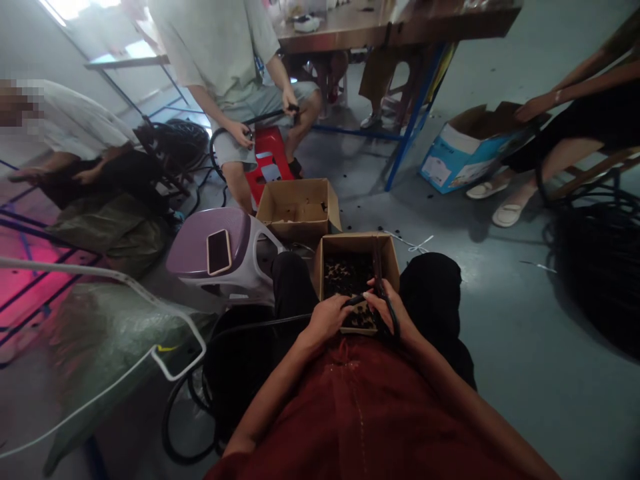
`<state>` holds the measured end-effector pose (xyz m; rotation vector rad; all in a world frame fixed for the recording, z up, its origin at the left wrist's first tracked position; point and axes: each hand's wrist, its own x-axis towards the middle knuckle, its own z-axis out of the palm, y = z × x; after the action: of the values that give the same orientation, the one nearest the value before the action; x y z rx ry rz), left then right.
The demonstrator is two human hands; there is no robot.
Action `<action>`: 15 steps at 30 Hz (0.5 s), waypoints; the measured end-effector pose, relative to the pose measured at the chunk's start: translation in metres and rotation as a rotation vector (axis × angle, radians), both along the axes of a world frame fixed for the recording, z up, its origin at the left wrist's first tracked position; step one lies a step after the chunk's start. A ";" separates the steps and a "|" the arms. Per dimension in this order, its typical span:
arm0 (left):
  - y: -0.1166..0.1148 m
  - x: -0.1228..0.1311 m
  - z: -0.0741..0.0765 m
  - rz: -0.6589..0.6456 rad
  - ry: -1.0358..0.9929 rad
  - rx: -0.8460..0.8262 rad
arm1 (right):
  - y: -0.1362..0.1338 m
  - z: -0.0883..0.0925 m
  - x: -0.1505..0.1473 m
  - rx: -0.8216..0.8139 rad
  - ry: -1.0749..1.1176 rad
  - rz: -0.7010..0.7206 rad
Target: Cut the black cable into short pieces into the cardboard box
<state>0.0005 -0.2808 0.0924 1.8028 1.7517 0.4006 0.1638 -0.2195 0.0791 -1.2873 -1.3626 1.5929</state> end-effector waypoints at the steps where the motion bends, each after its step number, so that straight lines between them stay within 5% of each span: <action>1: 0.001 0.001 -0.001 0.000 0.002 -0.021 | -0.001 -0.002 0.001 -0.020 0.015 -0.002; 10: 0.013 0.014 -0.009 -0.101 0.181 -0.129 | 0.000 -0.034 0.013 -0.057 -0.005 0.032; 15: 0.013 0.014 -0.013 -0.107 0.167 -0.126 | 0.001 -0.035 0.012 -0.062 0.007 0.034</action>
<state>0.0145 -0.2679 0.0791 1.8745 1.7390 0.0960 0.1762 -0.2181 0.0440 -1.3000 -1.3461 1.6736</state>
